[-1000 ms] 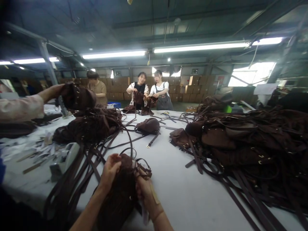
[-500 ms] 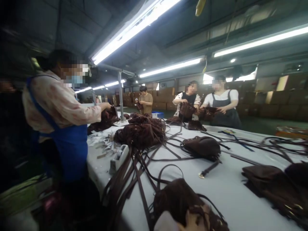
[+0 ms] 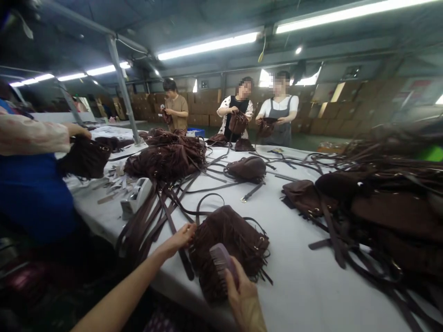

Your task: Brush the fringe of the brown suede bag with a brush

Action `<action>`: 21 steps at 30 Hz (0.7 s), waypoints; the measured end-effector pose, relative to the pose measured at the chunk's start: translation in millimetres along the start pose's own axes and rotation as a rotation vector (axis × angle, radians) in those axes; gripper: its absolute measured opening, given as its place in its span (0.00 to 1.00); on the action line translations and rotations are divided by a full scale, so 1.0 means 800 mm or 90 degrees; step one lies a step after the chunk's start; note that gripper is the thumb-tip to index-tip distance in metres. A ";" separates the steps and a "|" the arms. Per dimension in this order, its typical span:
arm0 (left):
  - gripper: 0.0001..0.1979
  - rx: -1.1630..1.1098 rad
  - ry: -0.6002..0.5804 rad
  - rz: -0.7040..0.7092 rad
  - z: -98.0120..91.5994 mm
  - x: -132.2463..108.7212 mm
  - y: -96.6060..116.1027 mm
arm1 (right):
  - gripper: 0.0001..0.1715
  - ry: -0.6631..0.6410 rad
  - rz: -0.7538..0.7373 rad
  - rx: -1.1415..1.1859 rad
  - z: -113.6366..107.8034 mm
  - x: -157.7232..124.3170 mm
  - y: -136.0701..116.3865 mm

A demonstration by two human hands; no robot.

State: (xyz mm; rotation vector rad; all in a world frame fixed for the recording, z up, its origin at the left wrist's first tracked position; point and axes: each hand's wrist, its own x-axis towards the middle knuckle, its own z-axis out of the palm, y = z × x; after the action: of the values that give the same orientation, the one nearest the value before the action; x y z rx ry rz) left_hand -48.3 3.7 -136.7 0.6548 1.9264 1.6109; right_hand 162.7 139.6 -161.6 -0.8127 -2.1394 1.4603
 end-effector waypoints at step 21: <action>0.21 0.079 -0.234 -0.221 0.052 -0.068 -0.052 | 0.29 0.117 -0.173 -0.283 -0.043 -0.007 -0.005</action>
State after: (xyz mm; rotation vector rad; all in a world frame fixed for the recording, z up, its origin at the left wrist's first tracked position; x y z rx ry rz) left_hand 19.0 -9.6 -178.7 0.5784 1.7575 1.0824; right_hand 187.8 157.9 -146.0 -0.7312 -2.3495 0.7556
